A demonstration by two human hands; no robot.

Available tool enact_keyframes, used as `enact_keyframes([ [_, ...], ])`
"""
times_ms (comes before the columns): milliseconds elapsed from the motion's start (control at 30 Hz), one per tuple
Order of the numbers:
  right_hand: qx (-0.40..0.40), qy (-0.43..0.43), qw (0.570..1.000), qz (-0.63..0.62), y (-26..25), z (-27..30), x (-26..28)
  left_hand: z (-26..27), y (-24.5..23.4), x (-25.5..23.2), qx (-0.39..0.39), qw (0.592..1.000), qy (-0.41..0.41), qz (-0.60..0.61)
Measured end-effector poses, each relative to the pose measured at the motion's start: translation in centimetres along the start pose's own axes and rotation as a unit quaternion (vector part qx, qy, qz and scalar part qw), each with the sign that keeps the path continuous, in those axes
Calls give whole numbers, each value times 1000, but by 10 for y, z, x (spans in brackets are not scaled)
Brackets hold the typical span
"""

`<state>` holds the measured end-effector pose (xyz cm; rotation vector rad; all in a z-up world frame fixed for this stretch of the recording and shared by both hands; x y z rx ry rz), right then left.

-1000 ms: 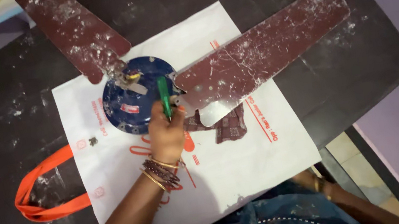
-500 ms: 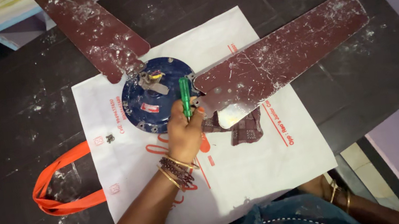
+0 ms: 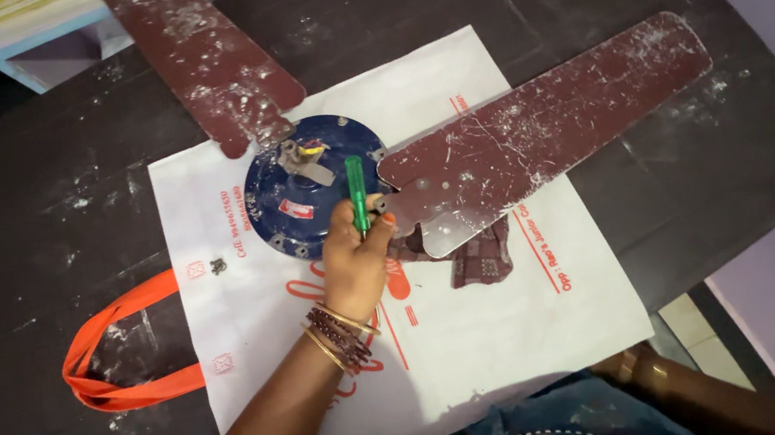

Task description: The person uses a screwdriver to loosen and remove screws from the central hub of a ceiling fan. They remove several screws and place them on the table while the fan remains on the surface.

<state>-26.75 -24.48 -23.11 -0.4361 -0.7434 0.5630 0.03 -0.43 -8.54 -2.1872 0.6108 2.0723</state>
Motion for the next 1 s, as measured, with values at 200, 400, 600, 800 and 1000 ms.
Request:
enact_keyframes([
  [200, 254, 135, 946, 148, -59, 83, -8, 9, -3, -8, -27, 999, -11, 30],
  [400, 23, -103, 962, 253, -183, 99, 71, 20, 8, -39, -20, 992, 67, -108],
  [600, -455, -344, 586, 575, -200, 66, 212, 52, -37, -63, -125, 984, -74, 99],
  [800, -459, -416, 596, 510, -209, 55, 259, 105, -106, -94, -206, 967, -28, 149],
  [1000, -513, -446, 566, 466, -209, 63, 312, 161, -170, -118, -291, 932, 76, 201],
])
Point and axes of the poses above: each hand's wrist, its own z-axis away from the middle knuckle, its own y-axis out of the palm, x = y × z, the point moved 7 cm from there along -z, towards the middle knuckle, and after that the axes turned 6 degrees about z, right-handed, at the moved point
